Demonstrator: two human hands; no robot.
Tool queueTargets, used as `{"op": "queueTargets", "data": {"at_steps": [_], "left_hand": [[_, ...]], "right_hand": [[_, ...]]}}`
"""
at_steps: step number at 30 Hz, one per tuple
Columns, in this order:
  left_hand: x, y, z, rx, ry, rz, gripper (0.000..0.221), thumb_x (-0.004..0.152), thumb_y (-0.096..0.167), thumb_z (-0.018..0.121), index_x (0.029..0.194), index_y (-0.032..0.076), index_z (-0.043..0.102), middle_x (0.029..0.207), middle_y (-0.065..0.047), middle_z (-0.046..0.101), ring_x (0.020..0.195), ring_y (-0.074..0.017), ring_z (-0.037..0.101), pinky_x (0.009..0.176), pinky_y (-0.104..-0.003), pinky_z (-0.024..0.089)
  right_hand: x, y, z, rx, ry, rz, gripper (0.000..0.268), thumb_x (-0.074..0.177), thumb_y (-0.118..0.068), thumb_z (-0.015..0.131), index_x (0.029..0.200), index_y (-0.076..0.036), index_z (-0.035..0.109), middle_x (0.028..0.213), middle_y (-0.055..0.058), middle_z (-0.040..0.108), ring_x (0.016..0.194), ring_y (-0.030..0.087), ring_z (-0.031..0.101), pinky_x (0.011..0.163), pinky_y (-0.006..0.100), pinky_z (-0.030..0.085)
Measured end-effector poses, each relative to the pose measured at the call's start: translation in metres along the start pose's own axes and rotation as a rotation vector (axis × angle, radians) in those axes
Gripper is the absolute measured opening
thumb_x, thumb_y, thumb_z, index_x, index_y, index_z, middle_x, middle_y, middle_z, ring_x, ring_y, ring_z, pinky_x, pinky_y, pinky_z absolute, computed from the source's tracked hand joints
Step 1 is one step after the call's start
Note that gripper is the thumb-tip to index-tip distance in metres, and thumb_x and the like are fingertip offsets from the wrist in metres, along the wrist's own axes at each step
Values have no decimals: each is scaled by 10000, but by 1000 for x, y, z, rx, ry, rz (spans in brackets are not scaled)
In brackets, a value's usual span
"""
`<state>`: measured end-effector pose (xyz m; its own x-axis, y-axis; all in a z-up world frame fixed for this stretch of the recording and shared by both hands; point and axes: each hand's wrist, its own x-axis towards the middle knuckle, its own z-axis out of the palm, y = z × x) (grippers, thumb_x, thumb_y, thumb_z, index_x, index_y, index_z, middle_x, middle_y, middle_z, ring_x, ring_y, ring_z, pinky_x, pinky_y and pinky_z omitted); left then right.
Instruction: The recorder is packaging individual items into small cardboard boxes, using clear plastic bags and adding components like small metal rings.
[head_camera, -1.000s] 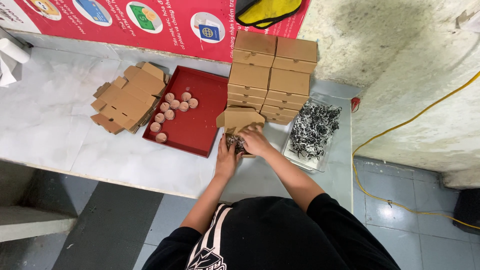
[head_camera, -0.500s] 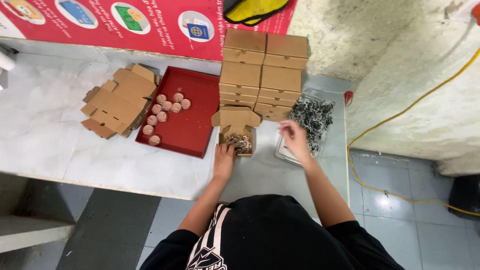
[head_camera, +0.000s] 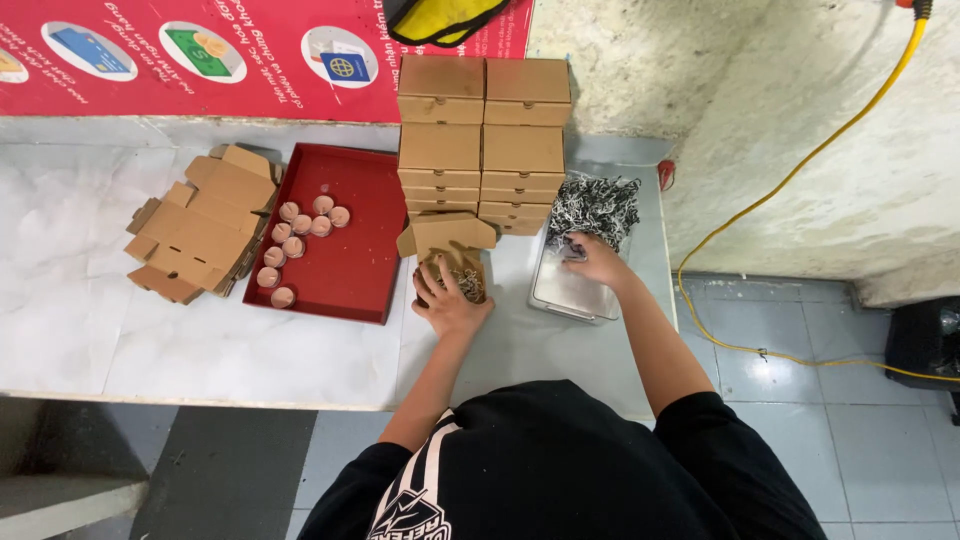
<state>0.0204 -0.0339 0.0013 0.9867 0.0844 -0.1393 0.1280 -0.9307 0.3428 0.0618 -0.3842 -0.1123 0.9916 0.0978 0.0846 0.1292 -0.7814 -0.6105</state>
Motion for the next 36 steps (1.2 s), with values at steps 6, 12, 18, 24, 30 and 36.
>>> {"op": "queueTargets", "data": {"at_steps": [6,12,18,24,30,36], "left_hand": [[3,3,7,96,-61,-12,1248,671,575,794,1611,177,76,1646,-203,83,1507,-420,56,1077,-648,219],[1,-6,10,-52,31,24,1300,628,581,823,1600,140,80,1638,-217,88,1528,-419,11,1145,-666,126],[-2,-16,16,-248,224,208,1242,690,594,816,1562,50,117,1601,-267,121,1519,-454,14,1163,-706,5],[2,4,-13,-365,393,532,919,866,440,751,1536,43,263,1598,-274,194,1542,-466,78,1222,-678,47],[4,48,-87,-601,143,787,584,957,224,712,1467,147,438,1594,-185,337,1544,-441,212,1248,-582,198],[-1,63,-161,-597,221,989,516,898,171,770,1377,176,576,1545,-108,416,1501,-392,326,1220,-526,332]], "right_hand": [[4,-68,-40,90,-325,224,859,619,-254,941,1370,-119,544,967,125,718,910,275,681,836,372,530],[-4,-58,-44,200,-266,229,457,685,-105,894,1065,-49,644,909,92,785,857,195,741,783,322,561],[-14,-52,-71,447,-229,105,156,852,-78,779,979,-14,714,1050,101,800,943,170,748,832,298,577],[-20,-123,-134,444,-30,26,124,896,-65,748,1004,-15,784,1100,79,729,988,165,696,836,294,580],[-26,-172,-145,769,152,58,95,912,-22,732,998,5,764,1161,81,683,1015,167,692,909,302,577],[-22,-211,-114,1044,112,56,45,900,23,736,945,25,735,1162,99,695,1000,153,695,912,295,570]]}}
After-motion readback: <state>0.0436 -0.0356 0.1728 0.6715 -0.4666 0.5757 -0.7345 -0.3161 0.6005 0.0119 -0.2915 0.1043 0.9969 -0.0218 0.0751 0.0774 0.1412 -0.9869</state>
